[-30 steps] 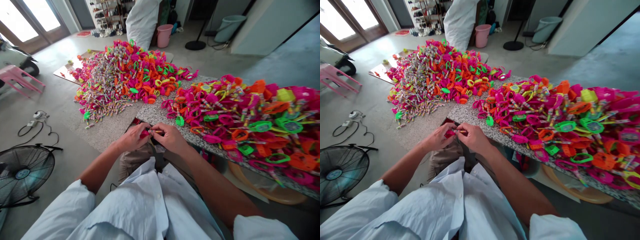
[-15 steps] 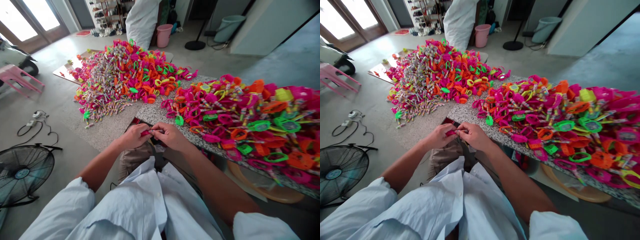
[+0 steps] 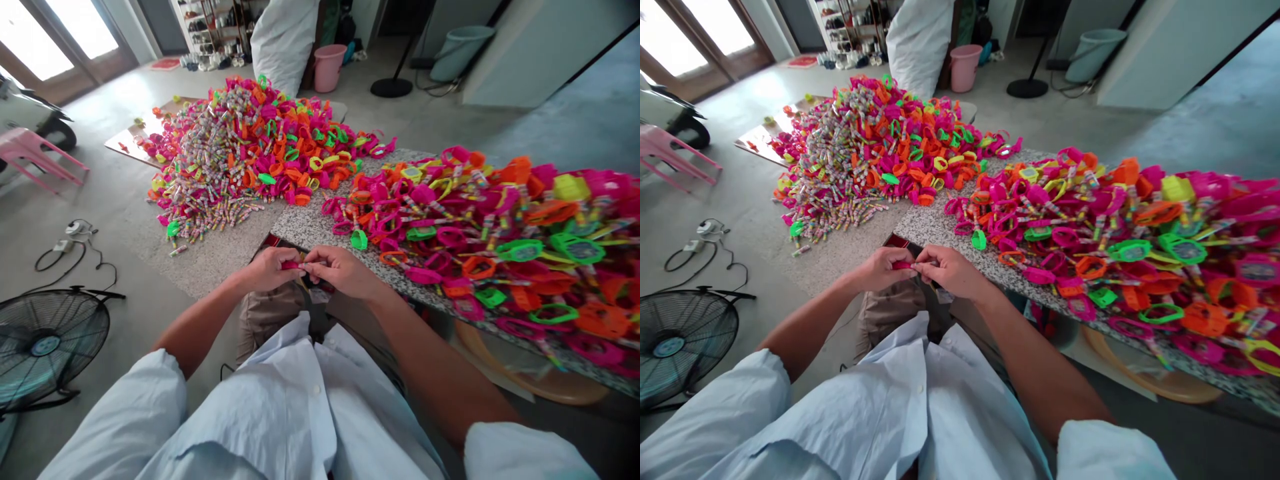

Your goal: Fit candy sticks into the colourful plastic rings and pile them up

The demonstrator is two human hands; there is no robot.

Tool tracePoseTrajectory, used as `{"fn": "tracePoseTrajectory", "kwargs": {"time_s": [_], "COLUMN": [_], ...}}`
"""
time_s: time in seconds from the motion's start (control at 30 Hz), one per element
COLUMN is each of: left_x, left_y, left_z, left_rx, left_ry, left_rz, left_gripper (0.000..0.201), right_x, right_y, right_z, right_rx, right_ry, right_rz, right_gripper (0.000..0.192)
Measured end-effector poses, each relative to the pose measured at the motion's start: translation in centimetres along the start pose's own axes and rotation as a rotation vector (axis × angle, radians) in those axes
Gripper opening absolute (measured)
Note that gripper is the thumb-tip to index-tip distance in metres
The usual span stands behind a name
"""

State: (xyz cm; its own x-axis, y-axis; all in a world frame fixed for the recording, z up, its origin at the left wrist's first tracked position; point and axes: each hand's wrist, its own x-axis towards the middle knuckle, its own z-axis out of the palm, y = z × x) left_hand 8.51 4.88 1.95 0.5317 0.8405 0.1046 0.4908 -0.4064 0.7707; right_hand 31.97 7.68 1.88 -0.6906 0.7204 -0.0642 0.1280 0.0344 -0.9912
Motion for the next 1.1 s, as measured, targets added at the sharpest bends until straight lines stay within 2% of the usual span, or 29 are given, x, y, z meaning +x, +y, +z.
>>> {"fn": "tracePoseTrajectory", "kwargs": {"time_s": [0.23,0.33,0.4,0.47,0.5,0.57,0.63,0.7,0.8,0.87,0.9,0.97,1.03,1.1], "left_x": [-0.3,-0.2,0.3,0.9,1.1,1.4,1.3,1.0,0.8,1.0,1.2,1.6,1.9,2.1], "left_y": [-0.9,-1.9,-3.3,-5.5,-6.8,-9.7,-12.3,-14.3,-16.2,-16.9,-17.2,-17.6,-18.1,-18.4], "left_z": [0.4,1.2,1.5,0.9,0.2,-1.8,-4.2,-6.3,-8.1,-8.5,-8.6,-8.5,-8.3,-8.1], "left_rx": [-0.089,0.007,0.072,0.061,0.048,0.173,0.410,0.621,0.684,0.692,0.699,0.706,0.707,0.706], "left_ry": [-0.059,-0.008,0.089,0.239,0.318,0.459,0.533,0.487,0.418,0.380,0.366,0.350,0.352,0.374], "left_rz": [-0.018,-0.010,-0.018,-0.080,-0.118,-0.211,-0.382,-0.542,-0.575,-0.563,-0.558,-0.544,-0.534,-0.531], "left_gripper": [0.040,0.037,0.043,0.068,0.068,0.044,0.033,0.036,0.036,0.035,0.035,0.038,0.041,0.044], "right_x": [-0.4,-0.3,0.0,0.4,0.7,1.3,1.9,2.3,2.7,3.1,3.5,4.7,6.5,9.0], "right_y": [0.9,1.8,1.9,1.5,1.1,0.1,-1.0,-1.9,-2.6,-2.6,-2.4,-2.0,-1.3,-0.3], "right_z": [0.5,0.4,-0.7,-3.1,-4.9,-9.4,-14.3,-18.9,-23.4,-24.4,-24.4,-23.2,-20.7,-17.3], "right_rx": [0.039,-0.063,-0.217,-0.392,-0.480,-0.656,-0.821,-0.918,-1.016,-1.073,-1.109,-1.197,-1.284,-1.330], "right_ry": [-0.021,0.028,0.101,0.279,0.423,0.791,1.132,1.264,1.248,1.163,1.132,1.112,1.042,0.822], "right_rz": [0.017,0.026,0.023,-0.003,-0.019,-0.038,0.003,0.125,0.427,0.617,0.660,0.599,0.413,0.225], "right_gripper": [0.037,0.033,0.030,0.031,0.032,0.033,0.033,0.039,0.040,0.039,0.039,0.039,0.038,0.039]}}
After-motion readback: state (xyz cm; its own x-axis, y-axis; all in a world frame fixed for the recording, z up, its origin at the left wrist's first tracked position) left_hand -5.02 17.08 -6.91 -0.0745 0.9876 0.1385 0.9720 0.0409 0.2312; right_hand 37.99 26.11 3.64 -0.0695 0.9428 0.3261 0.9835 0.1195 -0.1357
